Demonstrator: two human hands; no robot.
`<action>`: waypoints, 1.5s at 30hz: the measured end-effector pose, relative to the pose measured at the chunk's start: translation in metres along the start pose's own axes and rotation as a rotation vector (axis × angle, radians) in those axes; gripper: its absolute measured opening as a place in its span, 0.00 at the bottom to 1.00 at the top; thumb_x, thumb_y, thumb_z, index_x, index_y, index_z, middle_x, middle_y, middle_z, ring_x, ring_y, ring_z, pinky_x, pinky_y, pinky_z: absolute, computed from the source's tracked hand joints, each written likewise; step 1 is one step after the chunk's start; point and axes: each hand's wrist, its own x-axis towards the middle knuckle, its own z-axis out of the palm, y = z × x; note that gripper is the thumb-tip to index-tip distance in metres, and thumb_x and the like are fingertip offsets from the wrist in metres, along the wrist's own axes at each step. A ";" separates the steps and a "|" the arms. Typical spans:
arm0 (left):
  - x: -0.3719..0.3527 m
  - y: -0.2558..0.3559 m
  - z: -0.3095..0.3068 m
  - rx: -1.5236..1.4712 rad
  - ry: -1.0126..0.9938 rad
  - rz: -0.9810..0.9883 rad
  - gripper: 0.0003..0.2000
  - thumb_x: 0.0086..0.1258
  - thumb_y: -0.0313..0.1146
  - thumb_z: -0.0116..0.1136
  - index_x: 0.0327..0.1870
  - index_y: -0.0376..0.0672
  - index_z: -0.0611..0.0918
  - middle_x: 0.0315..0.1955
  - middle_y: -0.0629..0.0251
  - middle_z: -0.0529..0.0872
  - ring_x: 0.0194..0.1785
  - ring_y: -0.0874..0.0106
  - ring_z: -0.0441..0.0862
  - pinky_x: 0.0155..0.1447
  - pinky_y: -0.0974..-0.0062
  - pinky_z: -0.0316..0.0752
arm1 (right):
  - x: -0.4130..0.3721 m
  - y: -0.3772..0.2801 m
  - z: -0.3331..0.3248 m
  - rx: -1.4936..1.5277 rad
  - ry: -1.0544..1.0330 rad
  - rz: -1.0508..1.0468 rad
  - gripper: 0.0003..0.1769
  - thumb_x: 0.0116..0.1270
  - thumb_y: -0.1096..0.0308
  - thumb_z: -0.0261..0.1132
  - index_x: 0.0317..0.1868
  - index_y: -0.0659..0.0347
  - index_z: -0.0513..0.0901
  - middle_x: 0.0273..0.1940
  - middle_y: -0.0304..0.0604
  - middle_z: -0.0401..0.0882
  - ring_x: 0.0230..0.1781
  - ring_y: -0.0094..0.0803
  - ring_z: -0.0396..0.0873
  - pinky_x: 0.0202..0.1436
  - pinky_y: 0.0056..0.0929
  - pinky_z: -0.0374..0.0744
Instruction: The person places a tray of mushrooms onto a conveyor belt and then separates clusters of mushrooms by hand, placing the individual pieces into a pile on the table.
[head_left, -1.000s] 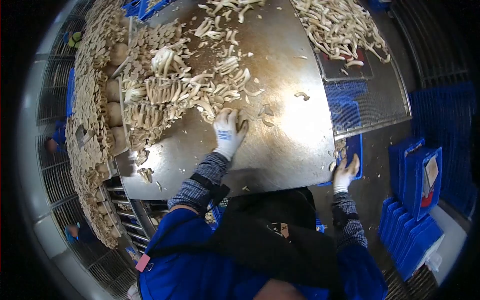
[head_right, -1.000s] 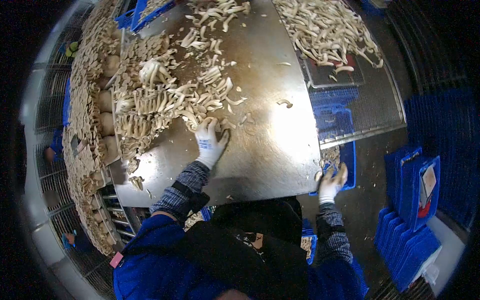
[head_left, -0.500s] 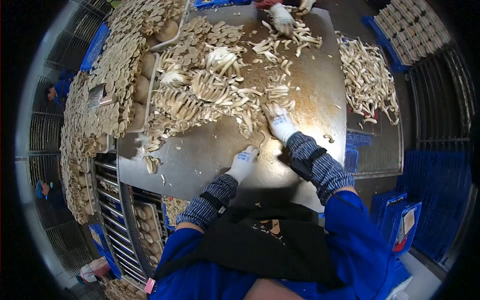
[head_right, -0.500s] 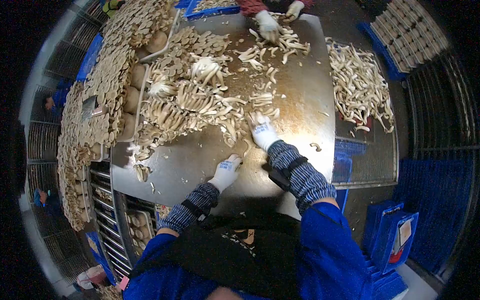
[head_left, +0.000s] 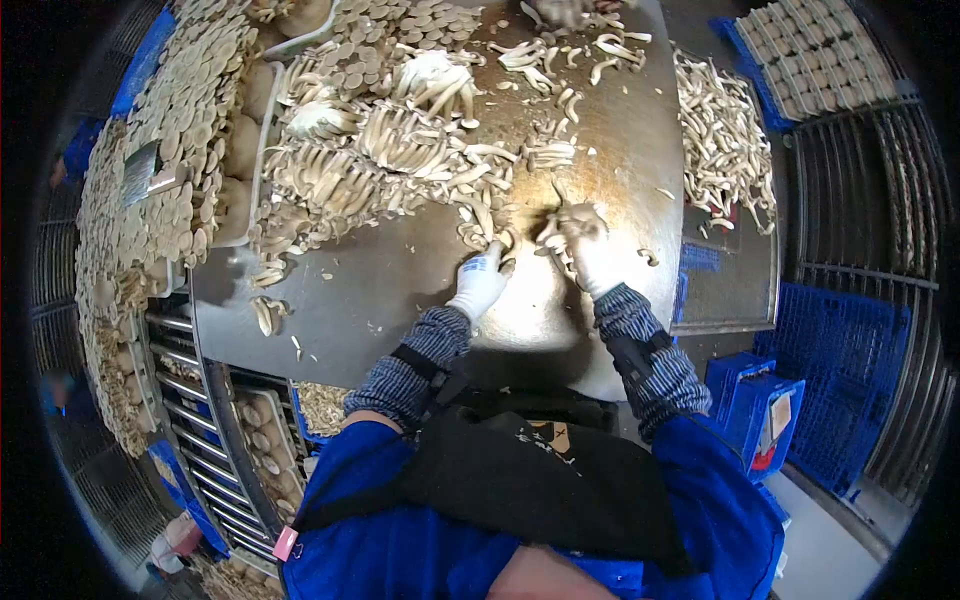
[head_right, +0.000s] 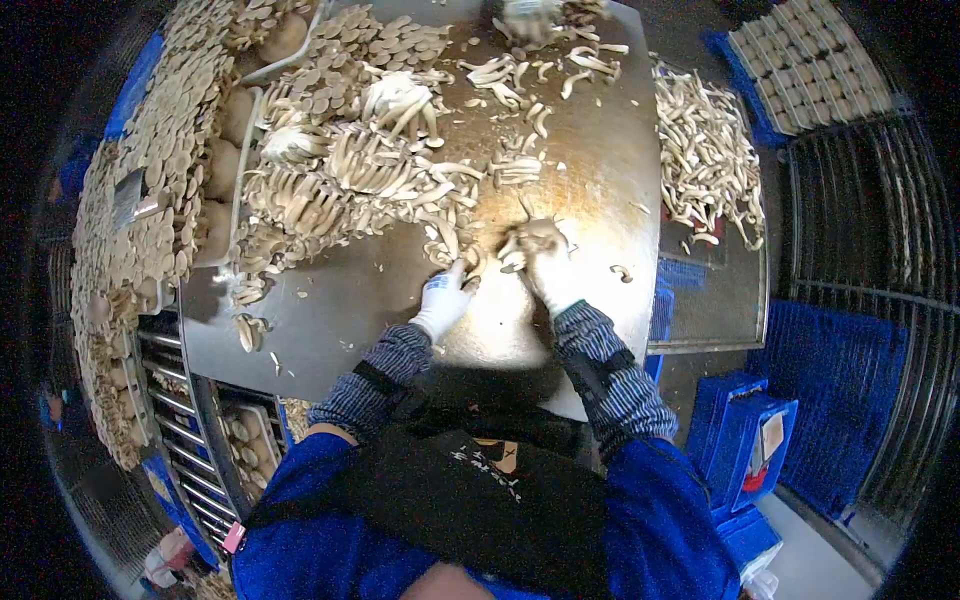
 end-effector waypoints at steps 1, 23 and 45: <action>-0.003 -0.005 0.003 -0.073 0.027 0.016 0.20 0.70 0.41 0.62 0.55 0.38 0.76 0.40 0.44 0.87 0.44 0.48 0.85 0.50 0.55 0.78 | -0.020 -0.025 -0.008 0.106 0.086 0.112 0.06 0.76 0.69 0.59 0.44 0.64 0.77 0.37 0.44 0.81 0.35 0.30 0.82 0.40 0.28 0.84; -0.118 -0.057 0.025 0.444 0.146 0.420 0.37 0.55 0.39 0.69 0.66 0.35 0.70 0.66 0.41 0.69 0.71 0.42 0.63 0.75 0.42 0.55 | -0.219 0.336 -0.261 -0.254 1.035 0.369 0.37 0.70 0.58 0.66 0.67 0.78 0.64 0.60 0.60 0.75 0.59 0.48 0.76 0.62 0.38 0.75; 0.185 0.077 -0.011 0.299 0.024 0.177 0.35 0.55 0.40 0.71 0.65 0.41 0.71 0.44 0.48 0.84 0.52 0.51 0.82 0.56 0.58 0.77 | 0.067 0.110 -0.068 -0.828 0.019 -0.702 0.17 0.59 0.65 0.65 0.49 0.56 0.81 0.50 0.48 0.77 0.51 0.46 0.76 0.54 0.43 0.75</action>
